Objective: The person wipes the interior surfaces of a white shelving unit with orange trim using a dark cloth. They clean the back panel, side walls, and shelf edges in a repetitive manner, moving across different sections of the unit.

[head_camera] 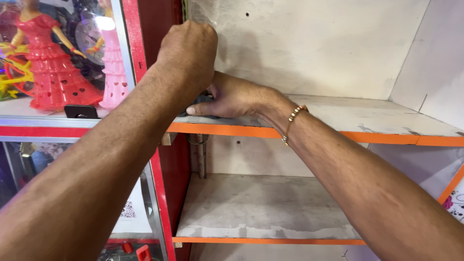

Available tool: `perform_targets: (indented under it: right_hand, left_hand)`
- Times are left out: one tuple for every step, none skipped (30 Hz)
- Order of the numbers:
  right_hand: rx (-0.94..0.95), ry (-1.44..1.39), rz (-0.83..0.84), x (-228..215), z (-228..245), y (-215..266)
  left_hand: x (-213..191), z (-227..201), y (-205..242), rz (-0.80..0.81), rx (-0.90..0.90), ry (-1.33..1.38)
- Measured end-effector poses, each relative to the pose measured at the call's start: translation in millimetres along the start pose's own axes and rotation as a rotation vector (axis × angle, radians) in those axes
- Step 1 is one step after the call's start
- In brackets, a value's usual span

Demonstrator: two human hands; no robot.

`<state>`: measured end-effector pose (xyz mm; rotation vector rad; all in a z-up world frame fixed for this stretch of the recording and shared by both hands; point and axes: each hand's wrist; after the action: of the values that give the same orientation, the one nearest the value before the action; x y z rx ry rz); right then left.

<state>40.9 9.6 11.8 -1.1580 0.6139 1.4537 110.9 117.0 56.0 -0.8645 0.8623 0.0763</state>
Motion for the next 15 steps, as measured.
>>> perform_targets:
  right_hand:
    - [-0.026,-0.077,0.016,1,5,4]
    - [-0.05,-0.154,0.031,3,9,9]
    - [-0.073,-0.231,0.046,3,13,14]
    - [-0.074,-0.218,0.058,3,16,20]
    - [-0.075,-0.206,0.07,1,17,26]
    - [-0.076,-0.193,0.082,0,19,30]
    - [-0.115,-0.184,0.099,-3,19,33]
    - [-0.152,-0.174,0.115,-6,17,37]
    - [-0.188,-0.164,0.131,-10,14,41]
    - [-0.233,-0.173,0.142,-16,10,47]
    - [-0.278,-0.181,0.153,-26,4,56]
    - [-0.324,-0.19,0.167,-34,-2,64]
    - [-0.245,-0.23,0.092,-40,-6,72]
    - [-0.166,-0.271,0.018,-44,-10,79]
    - [-0.087,-0.31,-0.055,-46,-11,82]
  left_hand:
    - [2,0,-2,0.018,-0.004,0.016]
    - [4,1,-5,0.024,-0.014,0.023]
    - [5,3,-7,0.03,-0.023,0.03]
    - [7,4,-9,0.035,-0.029,0.039]
    - [9,5,-11,0.039,-0.022,0.034]
    - [11,6,-13,0.043,-0.015,0.028]
    - [13,8,-14,0.047,-0.009,0.022]
    - [16,9,-14,0.052,-0.012,0.038]
    - [20,10,-13,0.057,-0.016,0.054]
    - [24,11,-12,0.063,-0.019,0.073]
    - [29,10,-11,0.087,-0.032,0.074]
    - [34,8,-9,0.113,-0.047,0.076]
    - [38,8,-8,0.138,-0.061,0.078]
    - [42,7,-6,0.207,-0.08,0.101]
    - [44,6,-4,0.275,-0.099,0.126]
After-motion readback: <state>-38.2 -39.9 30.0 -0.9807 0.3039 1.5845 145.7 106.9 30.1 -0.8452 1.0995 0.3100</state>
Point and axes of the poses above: each hand's wrist, its own y-axis away from the middle knuckle, its own x-axis out of the palm, z = x × y, and after that the axes turned 5 degrees about z, right-handed
